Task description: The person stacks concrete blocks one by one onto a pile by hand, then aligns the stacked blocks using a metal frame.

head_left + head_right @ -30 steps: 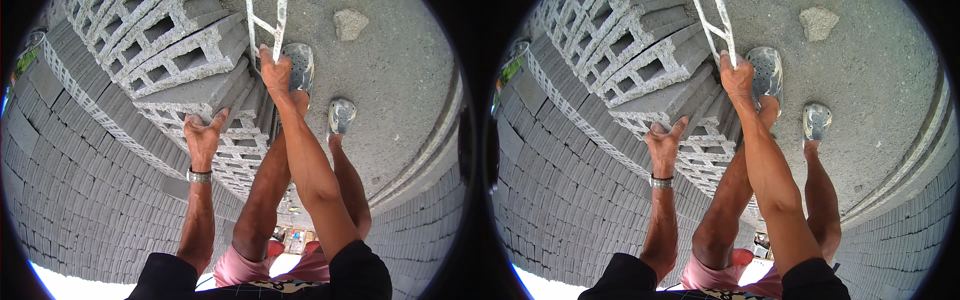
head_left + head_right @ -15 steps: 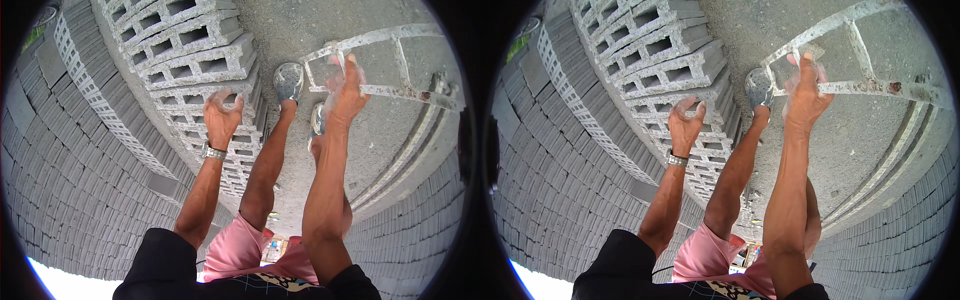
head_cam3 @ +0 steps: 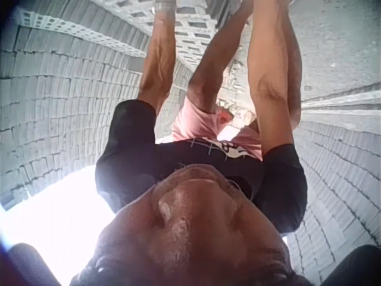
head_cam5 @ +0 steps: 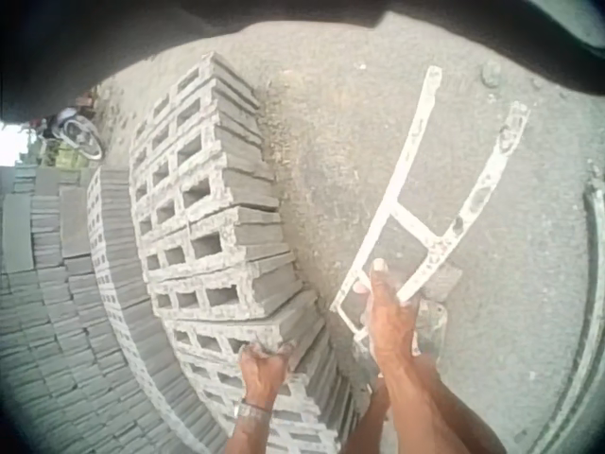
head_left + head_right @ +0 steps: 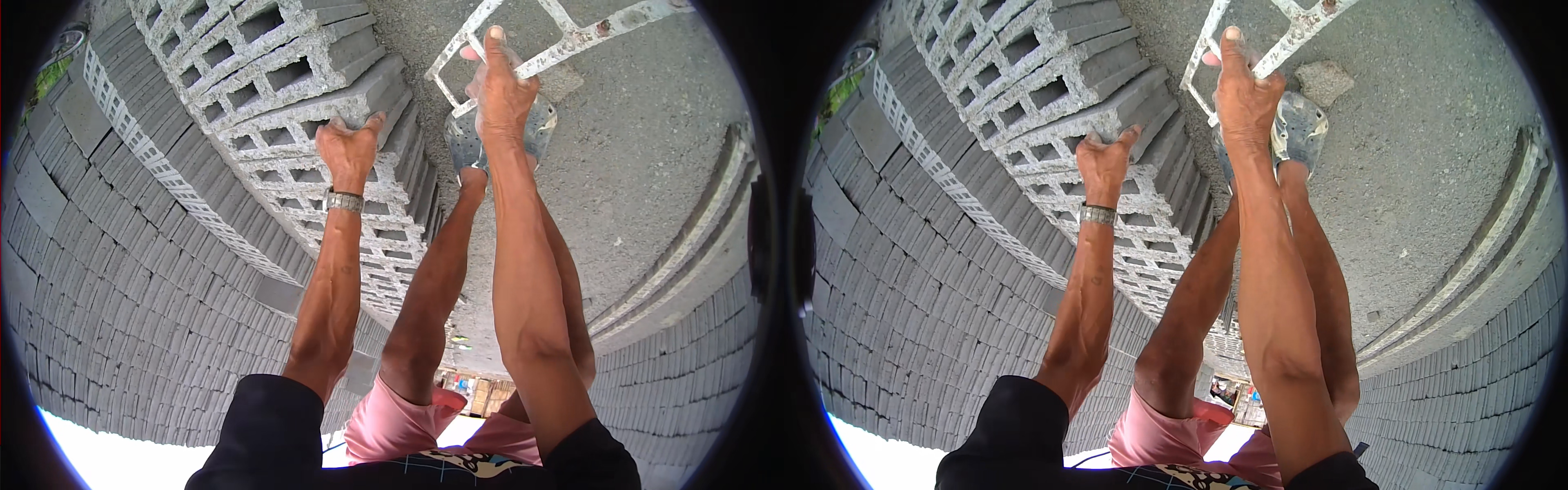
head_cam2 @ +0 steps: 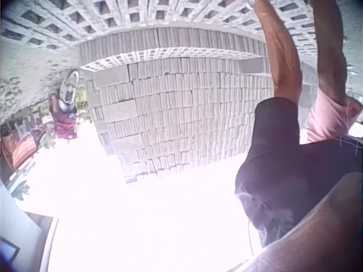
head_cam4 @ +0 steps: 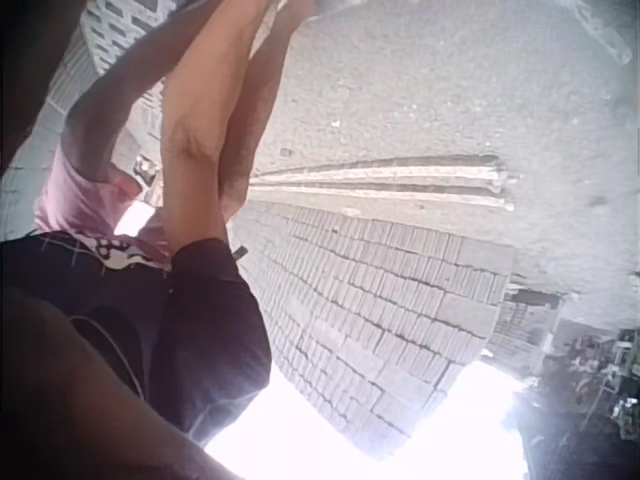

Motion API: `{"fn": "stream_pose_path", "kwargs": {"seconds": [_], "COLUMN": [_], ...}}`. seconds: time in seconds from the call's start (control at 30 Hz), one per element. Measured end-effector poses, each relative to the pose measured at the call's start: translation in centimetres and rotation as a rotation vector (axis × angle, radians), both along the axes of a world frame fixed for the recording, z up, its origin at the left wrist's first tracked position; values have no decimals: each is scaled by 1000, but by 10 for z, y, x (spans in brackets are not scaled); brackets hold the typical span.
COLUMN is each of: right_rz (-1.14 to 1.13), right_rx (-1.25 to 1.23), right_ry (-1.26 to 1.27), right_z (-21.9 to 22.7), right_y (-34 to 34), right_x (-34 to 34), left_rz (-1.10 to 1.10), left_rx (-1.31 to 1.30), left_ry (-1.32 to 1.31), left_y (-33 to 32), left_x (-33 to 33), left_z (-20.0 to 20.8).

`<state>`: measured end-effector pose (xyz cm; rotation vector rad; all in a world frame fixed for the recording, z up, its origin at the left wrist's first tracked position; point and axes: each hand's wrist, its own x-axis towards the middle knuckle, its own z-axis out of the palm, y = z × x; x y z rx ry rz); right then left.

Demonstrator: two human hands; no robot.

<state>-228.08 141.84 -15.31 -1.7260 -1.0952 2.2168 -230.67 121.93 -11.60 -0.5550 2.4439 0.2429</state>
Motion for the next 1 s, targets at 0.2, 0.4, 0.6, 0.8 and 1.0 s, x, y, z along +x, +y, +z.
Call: {"fn": "stream_pose_path", "kwargs": {"seconds": [0.2, 0.4, 0.6, 0.8, 1.0], "right_rz": [127, 216, 374, 176, -14], "right_rx": [140, 269, 214, 151, 106], "right_ry": [15, 256, -96, -70, -225], "right_z": [19, -6, -82, -22, 54], "right_y": [12, -26, -80, -17, 29], "right_x": [-31, -38, 0, 16, 6], "left_rz": [74, -41, -64, -200, -439], "left_rx": [206, 206, 274, 139, -72], "left_ry": [62, 85, 130, 38, 124], "left_y": [-29, -41, -31, -15, -19], "left_x": [-4, -1, 9, 9, 12], "left_z": [46, 54, 42, 30, 16]}}
